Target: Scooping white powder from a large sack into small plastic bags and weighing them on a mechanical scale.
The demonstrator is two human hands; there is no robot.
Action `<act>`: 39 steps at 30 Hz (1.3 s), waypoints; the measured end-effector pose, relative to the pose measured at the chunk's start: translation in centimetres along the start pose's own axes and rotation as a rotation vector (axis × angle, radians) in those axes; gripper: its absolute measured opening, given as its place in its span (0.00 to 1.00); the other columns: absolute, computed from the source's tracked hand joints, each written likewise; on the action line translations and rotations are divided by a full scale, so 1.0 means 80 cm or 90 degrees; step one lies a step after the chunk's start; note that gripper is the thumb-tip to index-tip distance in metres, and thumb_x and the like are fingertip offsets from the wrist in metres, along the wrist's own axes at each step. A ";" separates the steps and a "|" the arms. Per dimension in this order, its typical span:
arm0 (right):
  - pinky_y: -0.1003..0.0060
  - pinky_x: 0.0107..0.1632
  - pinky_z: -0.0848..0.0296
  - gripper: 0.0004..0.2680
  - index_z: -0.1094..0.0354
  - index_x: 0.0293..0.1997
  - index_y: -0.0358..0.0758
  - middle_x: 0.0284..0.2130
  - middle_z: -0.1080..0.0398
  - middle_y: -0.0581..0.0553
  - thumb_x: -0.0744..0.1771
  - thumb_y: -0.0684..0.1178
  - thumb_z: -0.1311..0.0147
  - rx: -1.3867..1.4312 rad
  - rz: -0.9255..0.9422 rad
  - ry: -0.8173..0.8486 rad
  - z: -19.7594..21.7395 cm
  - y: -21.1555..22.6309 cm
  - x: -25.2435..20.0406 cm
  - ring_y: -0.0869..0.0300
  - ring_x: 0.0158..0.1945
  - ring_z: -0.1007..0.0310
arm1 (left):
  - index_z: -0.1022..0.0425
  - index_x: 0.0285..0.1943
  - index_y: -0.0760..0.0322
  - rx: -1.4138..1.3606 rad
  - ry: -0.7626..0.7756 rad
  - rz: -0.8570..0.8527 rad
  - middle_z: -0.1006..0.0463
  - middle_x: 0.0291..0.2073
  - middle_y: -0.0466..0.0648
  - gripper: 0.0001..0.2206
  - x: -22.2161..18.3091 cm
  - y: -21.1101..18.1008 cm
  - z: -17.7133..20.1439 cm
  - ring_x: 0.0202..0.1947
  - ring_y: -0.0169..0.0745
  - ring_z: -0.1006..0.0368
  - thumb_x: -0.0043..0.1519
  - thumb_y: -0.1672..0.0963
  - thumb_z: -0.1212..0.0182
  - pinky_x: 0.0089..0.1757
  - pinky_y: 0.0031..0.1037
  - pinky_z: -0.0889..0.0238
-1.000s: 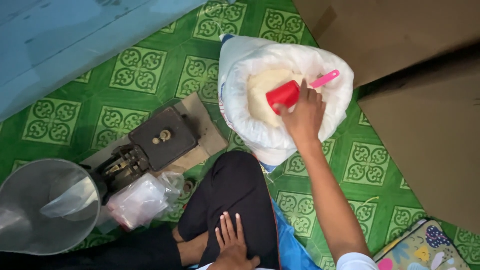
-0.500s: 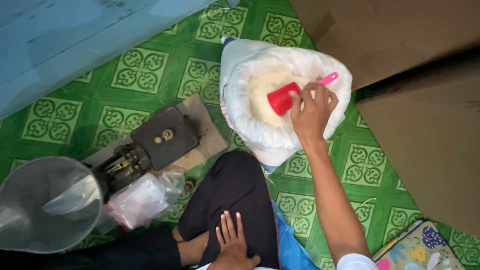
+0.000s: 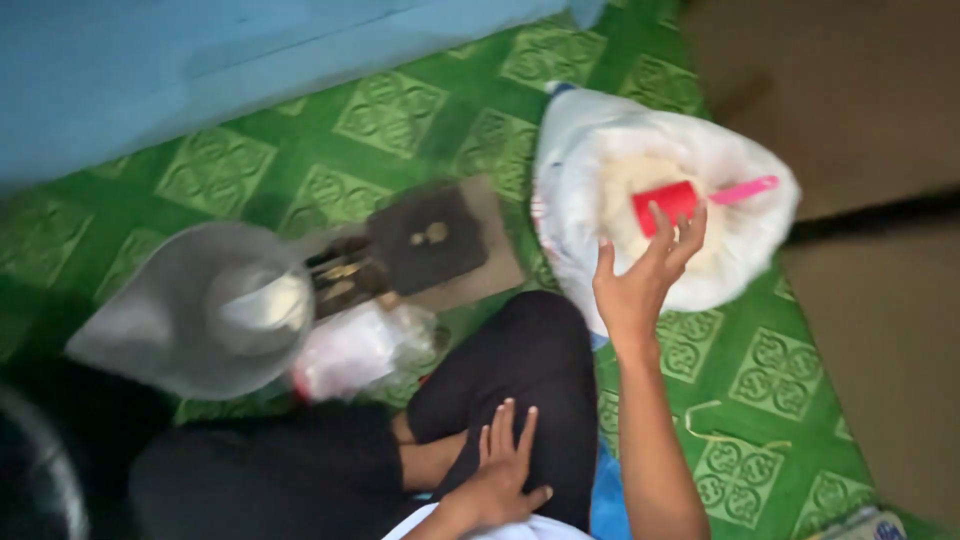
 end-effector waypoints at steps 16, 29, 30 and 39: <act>0.63 0.45 0.25 0.09 0.27 0.45 0.45 0.45 0.27 0.48 0.63 0.46 0.36 0.262 0.201 0.395 -0.122 0.287 -0.059 0.54 0.45 0.24 | 0.24 0.49 0.55 -0.208 -0.859 -0.135 0.28 0.31 0.41 0.11 -0.210 0.150 0.189 0.32 0.43 0.25 0.57 0.57 0.40 0.35 0.31 0.31; 0.45 0.47 0.26 0.13 0.27 0.47 0.44 0.42 0.26 0.38 0.61 0.50 0.39 -0.233 0.558 0.712 -0.259 0.389 -0.085 0.42 0.46 0.24 | 0.27 0.52 0.59 0.052 -0.902 0.039 0.33 0.33 0.48 0.15 -0.202 0.225 0.257 0.30 0.54 0.27 0.55 0.56 0.42 0.32 0.41 0.35; 0.45 0.47 0.26 0.13 0.27 0.47 0.44 0.42 0.26 0.38 0.61 0.50 0.39 -0.233 0.560 0.710 -0.271 0.388 -0.086 0.42 0.46 0.24 | 0.27 0.52 0.59 0.052 -0.905 0.039 0.33 0.33 0.48 0.15 -0.197 0.228 0.260 0.30 0.54 0.27 0.55 0.56 0.42 0.32 0.41 0.35; 0.48 0.39 0.23 0.07 0.24 0.38 0.45 0.30 0.24 0.40 0.63 0.50 0.47 -0.300 0.629 0.607 -0.295 0.385 -0.082 0.43 0.37 0.21 | 0.27 0.37 0.58 0.095 -0.958 0.013 0.37 0.33 0.45 0.06 -0.185 0.238 0.255 0.32 0.51 0.29 0.52 0.58 0.39 0.32 0.39 0.36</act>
Point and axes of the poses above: each hand's wrist, its own x-axis towards the middle knuckle, its own z-axis out of the back of the hand, y = z × x, the point moved 2 cm from there along x, towards the middle knuckle
